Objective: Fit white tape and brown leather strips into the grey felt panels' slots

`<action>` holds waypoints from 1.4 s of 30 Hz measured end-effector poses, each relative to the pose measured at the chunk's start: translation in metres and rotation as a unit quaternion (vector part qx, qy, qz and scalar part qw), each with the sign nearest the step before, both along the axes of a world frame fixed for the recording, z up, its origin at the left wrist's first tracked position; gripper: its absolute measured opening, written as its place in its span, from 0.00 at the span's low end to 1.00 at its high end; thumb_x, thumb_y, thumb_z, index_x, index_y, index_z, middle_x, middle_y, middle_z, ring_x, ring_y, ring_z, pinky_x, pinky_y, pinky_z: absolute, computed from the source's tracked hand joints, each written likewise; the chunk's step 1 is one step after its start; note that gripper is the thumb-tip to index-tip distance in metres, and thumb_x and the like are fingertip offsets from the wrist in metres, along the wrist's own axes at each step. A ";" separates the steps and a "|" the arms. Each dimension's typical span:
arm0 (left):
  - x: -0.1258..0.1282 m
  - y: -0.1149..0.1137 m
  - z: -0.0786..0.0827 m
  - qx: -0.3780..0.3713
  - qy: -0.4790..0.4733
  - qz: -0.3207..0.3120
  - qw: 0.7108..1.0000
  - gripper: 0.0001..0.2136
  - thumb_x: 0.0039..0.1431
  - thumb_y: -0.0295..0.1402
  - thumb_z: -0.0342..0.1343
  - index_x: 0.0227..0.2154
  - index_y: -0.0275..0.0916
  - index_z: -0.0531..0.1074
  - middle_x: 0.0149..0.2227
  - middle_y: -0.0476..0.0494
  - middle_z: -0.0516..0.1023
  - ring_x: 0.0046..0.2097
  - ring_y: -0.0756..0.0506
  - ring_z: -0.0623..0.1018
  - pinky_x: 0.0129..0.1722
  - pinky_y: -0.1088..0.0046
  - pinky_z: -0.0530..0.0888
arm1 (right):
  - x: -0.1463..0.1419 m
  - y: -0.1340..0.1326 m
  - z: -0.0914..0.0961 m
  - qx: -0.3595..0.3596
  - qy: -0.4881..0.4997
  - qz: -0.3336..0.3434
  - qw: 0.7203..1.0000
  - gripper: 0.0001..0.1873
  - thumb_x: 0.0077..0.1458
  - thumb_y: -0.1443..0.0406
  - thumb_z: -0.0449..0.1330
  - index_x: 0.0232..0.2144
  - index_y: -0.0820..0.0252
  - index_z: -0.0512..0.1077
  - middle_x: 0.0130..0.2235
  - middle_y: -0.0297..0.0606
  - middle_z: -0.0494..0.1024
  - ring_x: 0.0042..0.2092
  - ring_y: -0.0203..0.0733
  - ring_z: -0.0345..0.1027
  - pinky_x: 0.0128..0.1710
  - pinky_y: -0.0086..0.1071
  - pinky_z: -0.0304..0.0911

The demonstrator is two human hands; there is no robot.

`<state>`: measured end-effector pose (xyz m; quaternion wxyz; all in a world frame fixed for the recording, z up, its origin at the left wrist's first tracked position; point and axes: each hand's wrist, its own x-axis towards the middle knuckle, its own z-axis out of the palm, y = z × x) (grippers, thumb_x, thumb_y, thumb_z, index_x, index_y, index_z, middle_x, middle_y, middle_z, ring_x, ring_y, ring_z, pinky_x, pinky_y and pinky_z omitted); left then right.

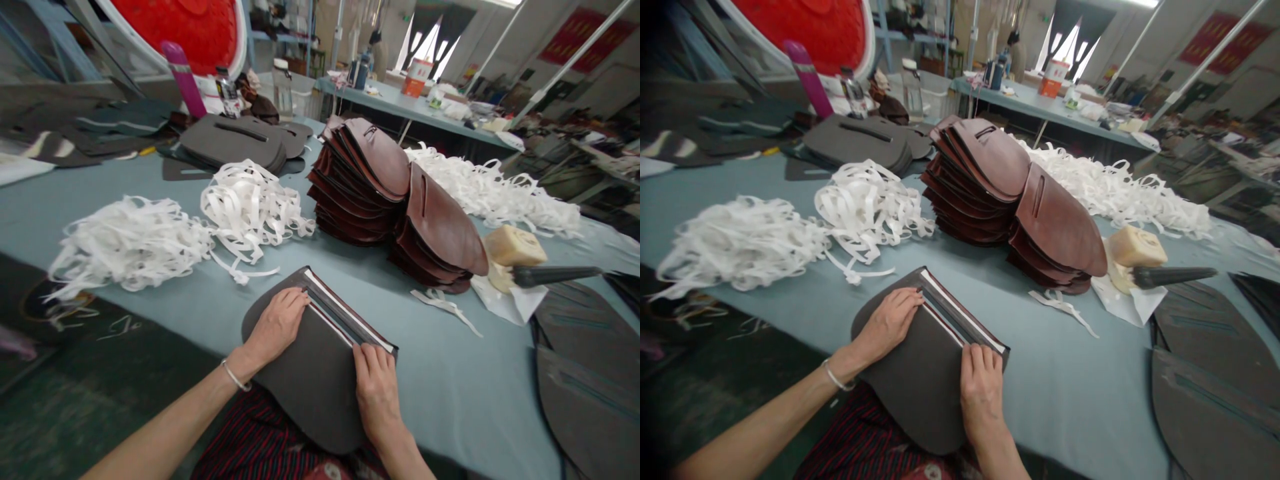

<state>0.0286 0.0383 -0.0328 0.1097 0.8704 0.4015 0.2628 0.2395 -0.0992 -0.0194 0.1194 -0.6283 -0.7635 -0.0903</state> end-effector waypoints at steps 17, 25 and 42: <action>0.008 -0.009 0.004 0.018 -0.011 -0.026 0.999 0.12 0.62 0.23 0.45 0.45 0.38 0.68 0.46 0.40 0.71 0.53 0.42 0.68 0.54 0.56 0.69 | -0.007 0.018 0.001 -0.001 0.128 -0.104 0.986 0.10 0.63 0.66 0.50 0.34 0.58 0.71 0.34 0.38 0.71 0.40 0.43 0.62 0.39 0.35 0.54; 0.028 -0.042 0.011 -0.018 -0.001 -0.079 0.997 0.16 0.61 0.24 0.46 0.50 0.41 0.68 0.49 0.39 0.69 0.53 0.42 0.68 0.53 0.57 0.69 | -0.022 0.047 0.005 -0.039 0.093 -0.124 0.987 0.08 0.60 0.66 0.55 0.29 0.58 0.70 0.32 0.38 0.72 0.38 0.44 0.62 0.37 0.35 0.51; 0.023 -0.036 0.012 -0.014 0.047 -0.101 0.994 0.19 0.59 0.21 0.47 0.50 0.44 0.68 0.50 0.40 0.67 0.53 0.40 0.65 0.52 0.55 0.67 | -0.025 0.058 0.004 -0.067 0.105 -0.173 0.977 0.08 0.59 0.68 0.55 0.28 0.60 0.69 0.32 0.38 0.74 0.37 0.42 0.64 0.35 0.33 0.50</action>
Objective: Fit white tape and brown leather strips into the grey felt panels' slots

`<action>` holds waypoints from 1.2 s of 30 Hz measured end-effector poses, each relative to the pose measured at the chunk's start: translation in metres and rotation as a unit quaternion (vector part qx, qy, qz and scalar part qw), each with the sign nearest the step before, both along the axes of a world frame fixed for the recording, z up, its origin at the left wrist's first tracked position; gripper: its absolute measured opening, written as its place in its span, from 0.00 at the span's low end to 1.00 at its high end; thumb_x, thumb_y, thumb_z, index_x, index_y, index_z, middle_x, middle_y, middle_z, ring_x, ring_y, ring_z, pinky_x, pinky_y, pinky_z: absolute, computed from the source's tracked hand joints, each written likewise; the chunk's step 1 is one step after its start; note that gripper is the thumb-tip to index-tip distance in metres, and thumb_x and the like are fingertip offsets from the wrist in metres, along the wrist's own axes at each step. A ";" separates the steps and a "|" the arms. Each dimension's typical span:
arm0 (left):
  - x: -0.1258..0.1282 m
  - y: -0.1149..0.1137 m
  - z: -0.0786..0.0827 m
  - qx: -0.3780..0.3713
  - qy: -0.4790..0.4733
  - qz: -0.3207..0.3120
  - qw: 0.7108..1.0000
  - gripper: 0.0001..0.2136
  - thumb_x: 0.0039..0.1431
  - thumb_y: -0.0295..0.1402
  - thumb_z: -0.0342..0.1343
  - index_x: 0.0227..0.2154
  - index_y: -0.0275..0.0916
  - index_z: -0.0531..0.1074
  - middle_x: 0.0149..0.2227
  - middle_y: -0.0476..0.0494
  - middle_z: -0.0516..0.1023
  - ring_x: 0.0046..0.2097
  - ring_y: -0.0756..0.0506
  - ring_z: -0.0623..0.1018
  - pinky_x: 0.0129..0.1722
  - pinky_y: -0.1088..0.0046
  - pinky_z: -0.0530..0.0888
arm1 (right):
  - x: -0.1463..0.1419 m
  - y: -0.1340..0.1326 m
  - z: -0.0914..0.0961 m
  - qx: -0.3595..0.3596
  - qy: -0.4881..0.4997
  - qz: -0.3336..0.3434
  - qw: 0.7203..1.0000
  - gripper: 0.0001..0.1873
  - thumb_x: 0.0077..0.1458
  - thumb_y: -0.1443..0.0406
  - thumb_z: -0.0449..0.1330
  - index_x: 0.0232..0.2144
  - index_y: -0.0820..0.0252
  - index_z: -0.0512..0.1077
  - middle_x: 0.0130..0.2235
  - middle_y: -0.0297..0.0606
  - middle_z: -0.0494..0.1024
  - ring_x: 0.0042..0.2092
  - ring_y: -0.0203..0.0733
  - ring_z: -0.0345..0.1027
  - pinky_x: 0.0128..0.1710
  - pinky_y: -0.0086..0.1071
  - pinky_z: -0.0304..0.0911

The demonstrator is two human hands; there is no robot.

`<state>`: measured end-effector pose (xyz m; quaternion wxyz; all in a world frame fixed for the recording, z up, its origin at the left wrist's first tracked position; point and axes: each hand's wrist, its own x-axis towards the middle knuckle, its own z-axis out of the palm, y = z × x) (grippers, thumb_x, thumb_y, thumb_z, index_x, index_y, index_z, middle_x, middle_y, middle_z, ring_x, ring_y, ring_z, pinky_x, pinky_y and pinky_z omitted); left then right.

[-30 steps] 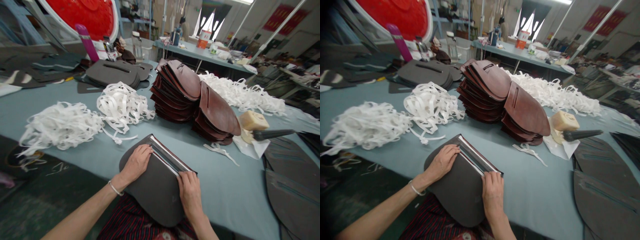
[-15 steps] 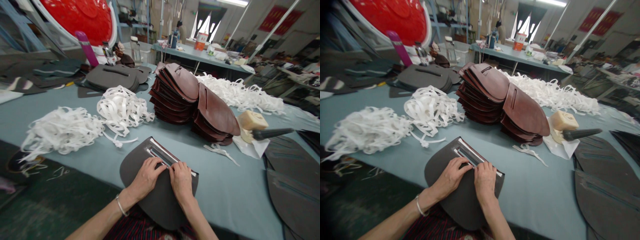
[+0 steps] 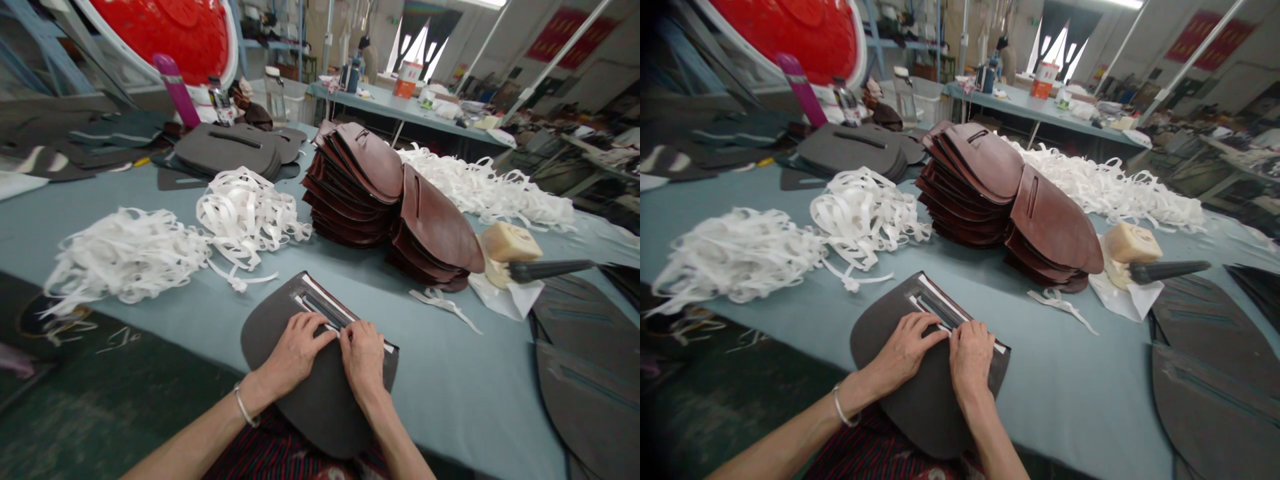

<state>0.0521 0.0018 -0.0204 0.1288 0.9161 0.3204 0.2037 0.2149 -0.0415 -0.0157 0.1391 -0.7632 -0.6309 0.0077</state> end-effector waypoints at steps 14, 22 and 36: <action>0.003 -0.003 0.001 -0.015 -0.018 0.019 1.000 0.16 0.60 0.22 0.45 0.50 0.39 0.66 0.49 0.40 0.70 0.52 0.41 0.68 0.55 0.56 0.67 | -0.005 0.002 -0.006 0.044 0.014 0.131 0.990 0.11 0.60 0.73 0.50 0.37 0.60 0.72 0.35 0.39 0.71 0.40 0.42 0.62 0.40 0.33 0.56; 0.003 -0.003 0.001 -0.025 -0.024 0.025 0.999 0.19 0.60 0.23 0.46 0.53 0.41 0.64 0.48 0.40 0.70 0.50 0.42 0.69 0.52 0.57 0.69 | 0.000 0.000 -0.005 0.031 0.036 0.147 0.988 0.12 0.59 0.74 0.49 0.37 0.59 0.71 0.37 0.39 0.70 0.40 0.42 0.61 0.41 0.34 0.58; 0.004 -0.005 -0.001 0.030 0.020 0.002 0.999 0.15 0.61 0.23 0.47 0.50 0.36 0.67 0.49 0.39 0.71 0.52 0.42 0.68 0.54 0.60 0.68 | 0.016 -0.017 0.006 -0.008 0.018 0.212 0.977 0.14 0.58 0.76 0.48 0.40 0.60 0.70 0.39 0.40 0.70 0.41 0.42 0.62 0.43 0.35 0.60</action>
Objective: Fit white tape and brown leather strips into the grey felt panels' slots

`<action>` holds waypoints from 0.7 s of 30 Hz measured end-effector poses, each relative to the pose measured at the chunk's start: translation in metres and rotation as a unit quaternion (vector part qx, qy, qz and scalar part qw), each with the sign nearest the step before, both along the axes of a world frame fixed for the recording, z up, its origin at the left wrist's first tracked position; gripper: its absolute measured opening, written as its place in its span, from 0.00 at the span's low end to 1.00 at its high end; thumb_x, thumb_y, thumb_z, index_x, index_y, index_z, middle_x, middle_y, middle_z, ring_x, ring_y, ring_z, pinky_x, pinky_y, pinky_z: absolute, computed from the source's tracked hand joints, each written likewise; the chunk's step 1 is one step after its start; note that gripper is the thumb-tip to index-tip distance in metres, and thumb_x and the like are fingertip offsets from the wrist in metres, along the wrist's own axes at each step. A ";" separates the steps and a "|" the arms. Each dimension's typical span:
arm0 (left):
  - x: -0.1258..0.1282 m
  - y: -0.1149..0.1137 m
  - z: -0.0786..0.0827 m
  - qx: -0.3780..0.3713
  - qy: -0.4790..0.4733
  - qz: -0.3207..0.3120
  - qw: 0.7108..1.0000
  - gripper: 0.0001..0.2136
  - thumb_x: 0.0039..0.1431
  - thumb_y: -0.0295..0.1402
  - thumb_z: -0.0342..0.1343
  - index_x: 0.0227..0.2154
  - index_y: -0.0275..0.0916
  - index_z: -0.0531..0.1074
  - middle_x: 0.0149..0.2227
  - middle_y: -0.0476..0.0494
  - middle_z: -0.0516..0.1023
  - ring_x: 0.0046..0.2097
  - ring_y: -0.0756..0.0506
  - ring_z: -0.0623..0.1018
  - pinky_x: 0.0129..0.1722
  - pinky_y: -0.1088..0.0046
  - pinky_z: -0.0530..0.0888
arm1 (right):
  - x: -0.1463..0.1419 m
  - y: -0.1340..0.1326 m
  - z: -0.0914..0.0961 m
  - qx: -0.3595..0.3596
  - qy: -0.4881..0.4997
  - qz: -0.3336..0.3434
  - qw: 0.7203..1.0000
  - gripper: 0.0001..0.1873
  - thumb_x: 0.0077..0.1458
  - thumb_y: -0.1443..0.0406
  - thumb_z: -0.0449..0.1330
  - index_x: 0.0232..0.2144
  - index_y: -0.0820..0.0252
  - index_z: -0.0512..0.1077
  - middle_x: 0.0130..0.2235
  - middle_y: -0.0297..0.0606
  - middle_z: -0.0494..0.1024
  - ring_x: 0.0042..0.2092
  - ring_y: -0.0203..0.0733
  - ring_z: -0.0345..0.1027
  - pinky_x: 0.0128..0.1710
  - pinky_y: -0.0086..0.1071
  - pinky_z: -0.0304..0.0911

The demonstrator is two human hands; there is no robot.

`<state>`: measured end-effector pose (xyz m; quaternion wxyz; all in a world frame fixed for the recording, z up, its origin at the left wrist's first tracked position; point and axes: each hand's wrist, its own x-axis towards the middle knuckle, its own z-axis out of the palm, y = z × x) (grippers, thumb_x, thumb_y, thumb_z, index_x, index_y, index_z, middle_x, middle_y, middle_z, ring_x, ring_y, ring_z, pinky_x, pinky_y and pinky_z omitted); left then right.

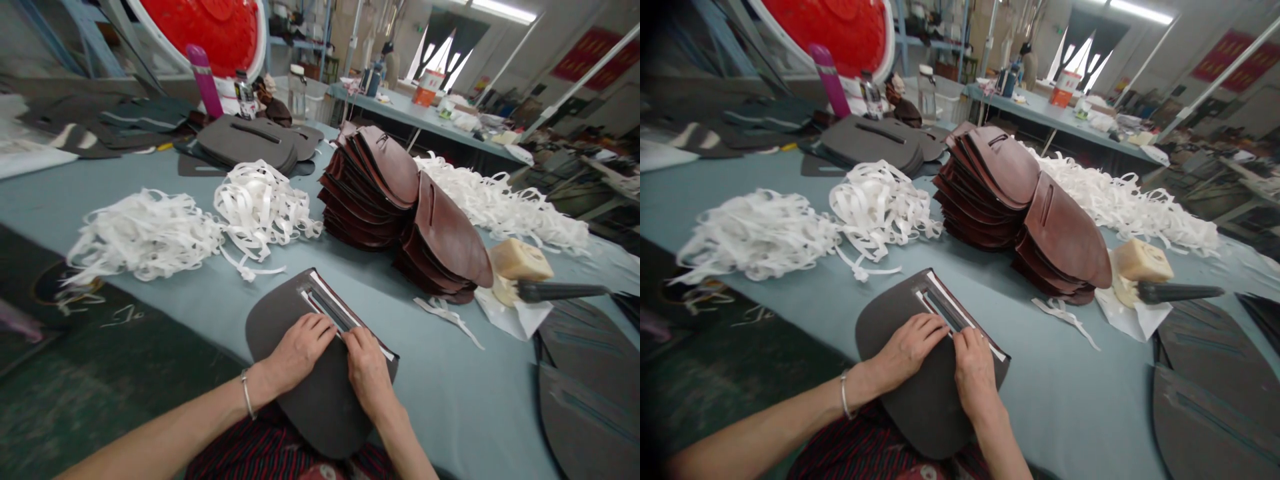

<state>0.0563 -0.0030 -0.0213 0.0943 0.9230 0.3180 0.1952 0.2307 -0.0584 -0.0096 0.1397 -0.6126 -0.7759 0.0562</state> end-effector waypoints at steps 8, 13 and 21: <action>0.003 -0.009 0.016 0.014 0.087 -0.021 0.996 0.15 0.62 0.24 0.46 0.52 0.36 0.64 0.50 0.40 0.70 0.53 0.42 0.69 0.53 0.61 0.67 | 0.014 -0.013 -0.001 -0.007 0.032 0.008 0.999 0.13 0.60 0.73 0.49 0.42 0.60 0.70 0.38 0.39 0.70 0.41 0.43 0.62 0.42 0.36 0.60; 0.007 -0.014 0.020 -0.003 0.102 -0.045 0.994 0.14 0.62 0.26 0.48 0.51 0.38 0.64 0.50 0.42 0.70 0.52 0.43 0.69 0.52 0.63 0.67 | 0.019 -0.020 -0.001 0.003 0.048 0.004 0.999 0.13 0.60 0.74 0.49 0.41 0.60 0.71 0.37 0.40 0.70 0.41 0.43 0.61 0.42 0.36 0.61; 0.021 -0.027 0.019 0.014 0.097 -0.037 0.994 0.13 0.62 0.25 0.45 0.49 0.36 0.64 0.50 0.38 0.71 0.53 0.43 0.69 0.53 0.62 0.67 | 0.025 -0.030 0.000 0.011 0.030 0.001 0.999 0.14 0.60 0.73 0.49 0.43 0.59 0.71 0.38 0.40 0.70 0.41 0.43 0.62 0.42 0.37 0.61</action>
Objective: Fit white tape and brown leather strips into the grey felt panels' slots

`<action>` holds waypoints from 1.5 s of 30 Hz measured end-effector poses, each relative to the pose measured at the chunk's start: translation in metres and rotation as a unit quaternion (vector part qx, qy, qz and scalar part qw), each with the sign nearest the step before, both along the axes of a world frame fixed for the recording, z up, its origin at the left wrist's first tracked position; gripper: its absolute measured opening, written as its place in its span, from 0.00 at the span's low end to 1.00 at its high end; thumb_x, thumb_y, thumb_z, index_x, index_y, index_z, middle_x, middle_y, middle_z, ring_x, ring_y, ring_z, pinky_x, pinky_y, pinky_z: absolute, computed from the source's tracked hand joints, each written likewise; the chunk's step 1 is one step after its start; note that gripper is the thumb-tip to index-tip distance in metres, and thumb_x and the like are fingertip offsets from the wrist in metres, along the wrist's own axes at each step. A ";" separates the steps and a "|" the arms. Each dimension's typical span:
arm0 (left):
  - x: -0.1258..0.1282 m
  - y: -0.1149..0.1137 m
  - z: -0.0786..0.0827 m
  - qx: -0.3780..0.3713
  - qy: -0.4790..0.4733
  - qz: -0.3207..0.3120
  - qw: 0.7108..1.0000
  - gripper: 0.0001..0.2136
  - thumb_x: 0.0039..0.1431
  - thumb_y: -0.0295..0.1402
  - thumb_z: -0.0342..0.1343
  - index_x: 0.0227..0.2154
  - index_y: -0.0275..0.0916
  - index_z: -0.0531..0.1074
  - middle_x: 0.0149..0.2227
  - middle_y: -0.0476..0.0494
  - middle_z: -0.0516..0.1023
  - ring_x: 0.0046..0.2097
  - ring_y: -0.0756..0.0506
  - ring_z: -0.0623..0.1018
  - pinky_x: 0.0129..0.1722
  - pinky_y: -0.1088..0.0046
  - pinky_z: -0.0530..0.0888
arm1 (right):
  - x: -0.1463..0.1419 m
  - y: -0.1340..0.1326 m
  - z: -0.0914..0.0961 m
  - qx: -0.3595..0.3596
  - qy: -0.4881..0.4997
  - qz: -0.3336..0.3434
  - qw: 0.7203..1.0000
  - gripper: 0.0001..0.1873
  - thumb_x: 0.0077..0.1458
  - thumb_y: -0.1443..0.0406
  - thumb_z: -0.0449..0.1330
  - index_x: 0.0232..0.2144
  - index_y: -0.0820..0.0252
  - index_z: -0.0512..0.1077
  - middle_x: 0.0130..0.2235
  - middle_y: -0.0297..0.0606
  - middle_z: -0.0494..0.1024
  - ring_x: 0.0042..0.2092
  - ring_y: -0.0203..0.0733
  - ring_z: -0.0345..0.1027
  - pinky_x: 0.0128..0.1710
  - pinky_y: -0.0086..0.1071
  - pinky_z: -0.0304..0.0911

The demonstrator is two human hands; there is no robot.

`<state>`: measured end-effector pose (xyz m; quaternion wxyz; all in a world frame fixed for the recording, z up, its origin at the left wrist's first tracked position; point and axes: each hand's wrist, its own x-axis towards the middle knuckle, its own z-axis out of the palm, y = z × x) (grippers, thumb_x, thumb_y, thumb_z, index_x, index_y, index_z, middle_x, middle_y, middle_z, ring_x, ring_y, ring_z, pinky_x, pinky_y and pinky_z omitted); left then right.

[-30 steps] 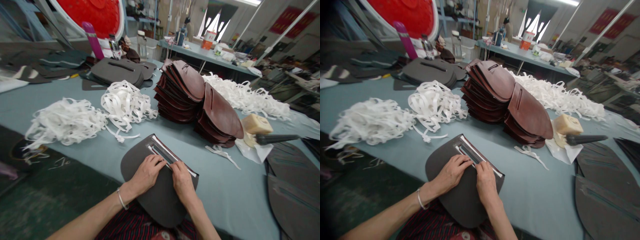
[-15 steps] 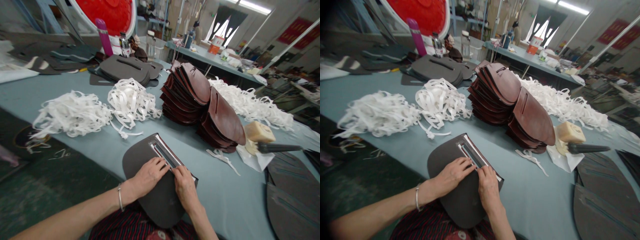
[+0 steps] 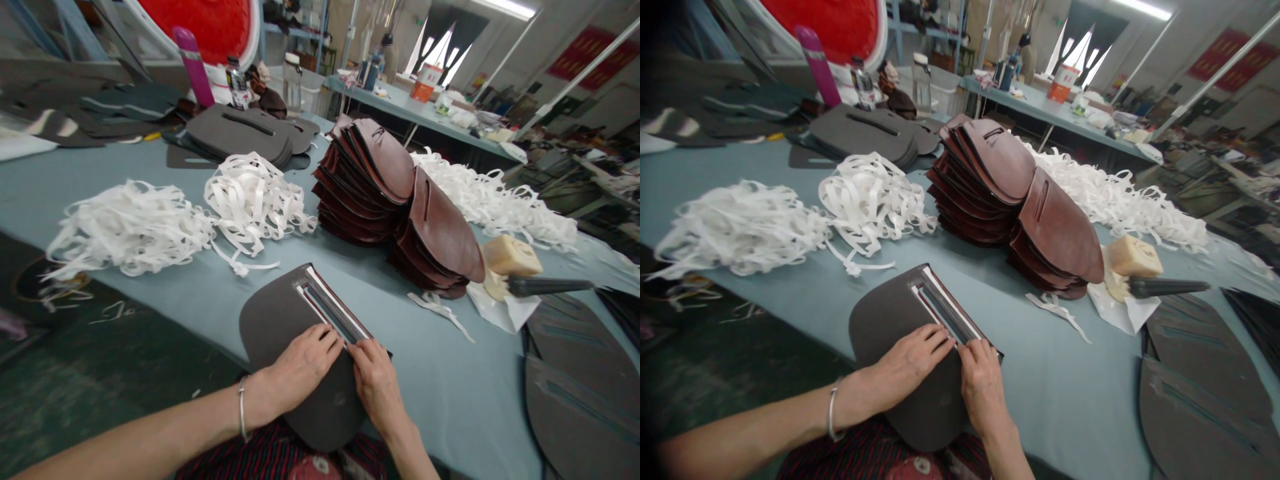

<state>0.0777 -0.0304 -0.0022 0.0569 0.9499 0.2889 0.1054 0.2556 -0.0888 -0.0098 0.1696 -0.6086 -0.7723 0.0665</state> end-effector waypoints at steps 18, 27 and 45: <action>0.026 -0.033 0.003 0.021 0.035 0.011 0.999 0.14 0.61 0.26 0.46 0.49 0.33 0.66 0.50 0.38 0.71 0.54 0.41 0.69 0.54 0.61 0.67 | 0.016 -0.030 -0.012 0.069 0.072 0.011 0.995 0.14 0.60 0.76 0.48 0.43 0.61 0.68 0.42 0.44 0.70 0.43 0.43 0.62 0.41 0.38 0.61; 0.032 -0.044 -0.006 0.050 0.047 0.009 0.998 0.15 0.62 0.28 0.46 0.50 0.34 0.66 0.52 0.39 0.70 0.56 0.39 0.69 0.56 0.58 0.66 | 0.014 -0.041 -0.018 0.106 0.097 0.017 0.989 0.10 0.61 0.74 0.48 0.37 0.60 0.68 0.39 0.40 0.74 0.41 0.41 0.63 0.40 0.37 0.58; -0.022 0.016 -0.005 -0.130 -0.196 0.111 0.966 0.12 0.64 0.26 0.43 0.46 0.39 0.67 0.48 0.40 0.70 0.53 0.45 0.69 0.55 0.59 0.68 | 0.012 -0.038 -0.002 0.086 0.296 -0.172 0.936 0.09 0.58 0.74 0.49 0.34 0.59 0.67 0.35 0.37 0.71 0.37 0.38 0.64 0.37 0.33 0.62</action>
